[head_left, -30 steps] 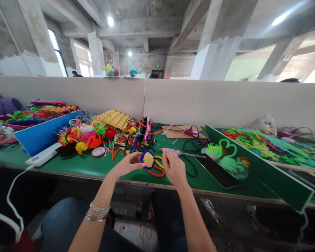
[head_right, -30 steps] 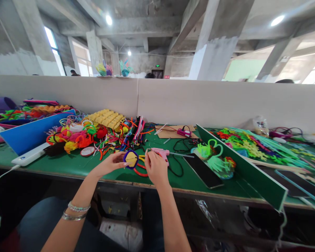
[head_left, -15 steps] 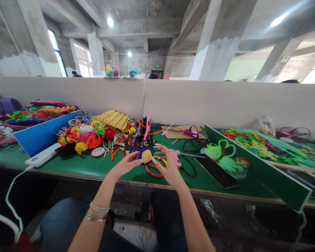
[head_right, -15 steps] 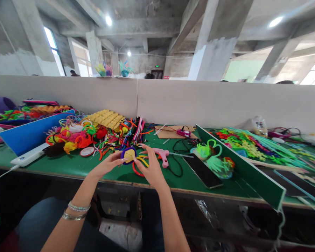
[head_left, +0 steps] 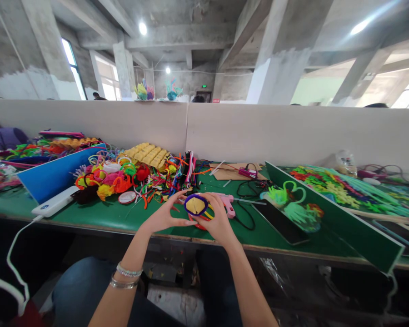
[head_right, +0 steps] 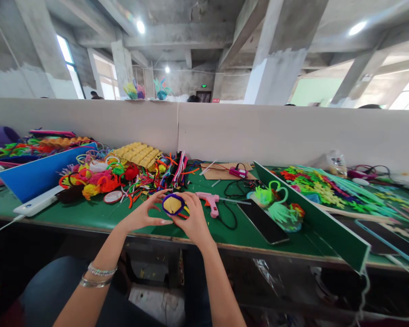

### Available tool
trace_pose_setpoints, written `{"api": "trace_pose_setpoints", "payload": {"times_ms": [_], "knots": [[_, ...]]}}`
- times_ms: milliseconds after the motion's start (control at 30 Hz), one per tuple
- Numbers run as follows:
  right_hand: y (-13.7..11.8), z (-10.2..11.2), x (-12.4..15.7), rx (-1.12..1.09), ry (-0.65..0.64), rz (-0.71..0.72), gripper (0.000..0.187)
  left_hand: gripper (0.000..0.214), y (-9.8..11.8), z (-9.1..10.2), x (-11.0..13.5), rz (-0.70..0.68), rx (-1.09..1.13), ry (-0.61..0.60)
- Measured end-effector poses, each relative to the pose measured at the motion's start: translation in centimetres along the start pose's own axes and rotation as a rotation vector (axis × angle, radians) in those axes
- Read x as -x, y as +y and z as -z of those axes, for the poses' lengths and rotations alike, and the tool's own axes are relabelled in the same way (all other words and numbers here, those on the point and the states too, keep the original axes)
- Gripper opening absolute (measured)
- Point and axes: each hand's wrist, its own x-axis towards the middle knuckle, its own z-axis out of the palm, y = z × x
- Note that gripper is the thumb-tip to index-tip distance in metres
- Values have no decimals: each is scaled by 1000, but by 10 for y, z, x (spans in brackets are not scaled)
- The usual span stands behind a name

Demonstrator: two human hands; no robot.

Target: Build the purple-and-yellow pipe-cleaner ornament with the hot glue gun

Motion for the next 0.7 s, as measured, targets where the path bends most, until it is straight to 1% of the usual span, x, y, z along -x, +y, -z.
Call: {"api": "trace_pose_setpoints", "payload": {"times_ms": [67, 133, 200, 267, 333, 433, 500, 600, 700], "knots": [[0, 0, -1, 40, 30, 0, 48, 83, 3, -2, 1, -82, -103, 52], [-1, 1, -1, 95, 49, -12, 49, 77, 5, -5, 1, -149, -173, 92], [-4, 3, -2, 182, 47, -23, 48, 75, 5, -7, 0, -173, -196, 84], [-9, 5, -3, 278, 27, -13, 47, 74, 3, -9, -1, -148, -169, 48], [-14, 6, -3, 353, 9, 8, 47, 70, 0, -11, -2, -109, -117, 37], [-20, 5, -2, 400, 28, 30, 46, 61, -5, -13, -4, -80, -13, 65], [-22, 3, -2, 393, 67, 35, 45, 58, -9, -14, -6, -52, 112, 60], [-26, 3, -3, 343, 117, 44, 49, 56, -14, -16, -8, 28, 335, 57], [-30, 5, -4, 283, 107, 60, 52, 60, -17, -18, -8, 99, 487, 84]]}}
